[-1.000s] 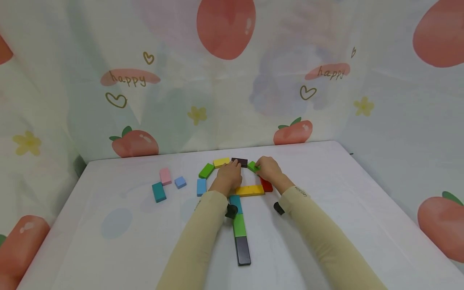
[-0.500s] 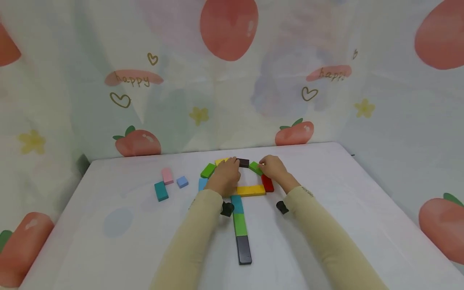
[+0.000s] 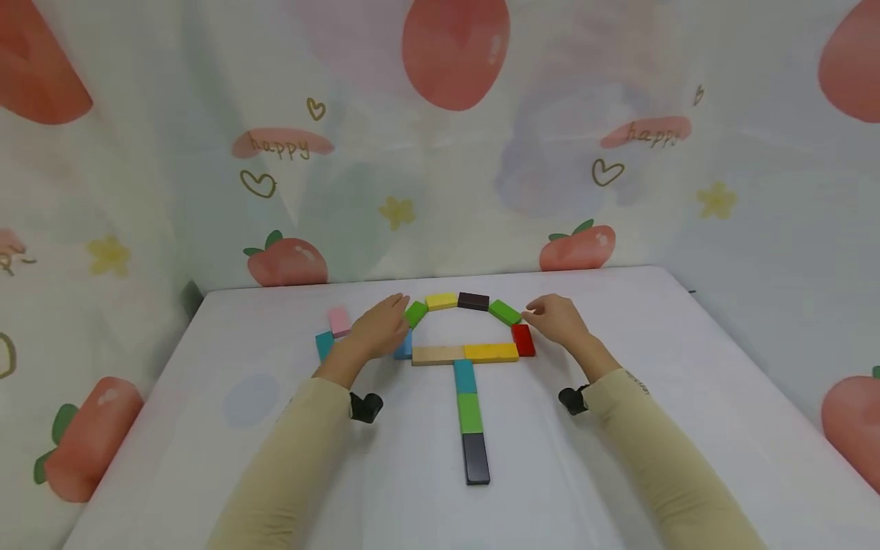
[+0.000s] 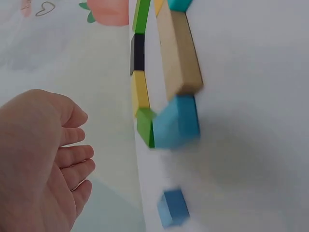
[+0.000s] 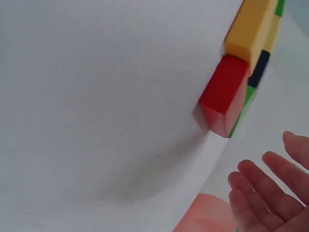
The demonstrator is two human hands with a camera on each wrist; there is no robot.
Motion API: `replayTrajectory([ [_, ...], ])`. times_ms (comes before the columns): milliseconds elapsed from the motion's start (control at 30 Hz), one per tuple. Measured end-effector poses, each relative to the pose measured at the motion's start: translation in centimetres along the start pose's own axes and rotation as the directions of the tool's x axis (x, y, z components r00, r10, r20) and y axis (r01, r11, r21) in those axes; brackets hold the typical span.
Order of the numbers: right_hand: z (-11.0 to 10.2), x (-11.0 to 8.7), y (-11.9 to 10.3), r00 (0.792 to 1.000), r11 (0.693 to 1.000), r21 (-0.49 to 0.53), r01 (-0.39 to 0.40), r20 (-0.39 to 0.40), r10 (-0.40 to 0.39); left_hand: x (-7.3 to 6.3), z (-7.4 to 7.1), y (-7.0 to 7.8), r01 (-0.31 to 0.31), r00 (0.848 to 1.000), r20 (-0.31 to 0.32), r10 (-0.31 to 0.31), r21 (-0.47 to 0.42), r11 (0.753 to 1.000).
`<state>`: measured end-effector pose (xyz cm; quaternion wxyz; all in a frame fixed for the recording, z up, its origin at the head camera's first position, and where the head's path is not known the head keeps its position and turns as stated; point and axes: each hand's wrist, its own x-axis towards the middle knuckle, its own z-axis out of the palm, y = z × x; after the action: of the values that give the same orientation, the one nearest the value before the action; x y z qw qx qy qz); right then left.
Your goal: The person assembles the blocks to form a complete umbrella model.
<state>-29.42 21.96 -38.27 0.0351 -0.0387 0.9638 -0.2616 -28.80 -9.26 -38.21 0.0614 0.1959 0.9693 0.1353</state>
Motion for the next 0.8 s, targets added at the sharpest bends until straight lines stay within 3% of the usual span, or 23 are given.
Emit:
replayTrajectory([
  [200,-0.4,-2.0,0.4,1.000,0.999,0.047,0.023,-0.013,-0.022,-3.8,0.6,-3.9,0.032,0.999,-0.040,-0.038,-0.133,0.991],
  [400,-0.4,-4.1,0.5,0.999,0.997,0.077,0.032,-0.009,-0.031,-6.1,1.6,-7.2,0.072,0.997,-0.030,-0.078,-0.151,0.986],
  [567,-0.4,-5.8,0.1,0.999,0.992,0.121,0.045,-0.003,-0.045,-7.3,2.0,-9.4,0.107,0.994,-0.005,-0.108,-0.116,0.987],
  [800,0.1,-7.3,-0.8,0.997,0.982,0.175,0.074,-0.004,-0.075,-7.2,1.4,-10.8,0.152,0.988,0.022,-0.150,-0.114,0.982],
])
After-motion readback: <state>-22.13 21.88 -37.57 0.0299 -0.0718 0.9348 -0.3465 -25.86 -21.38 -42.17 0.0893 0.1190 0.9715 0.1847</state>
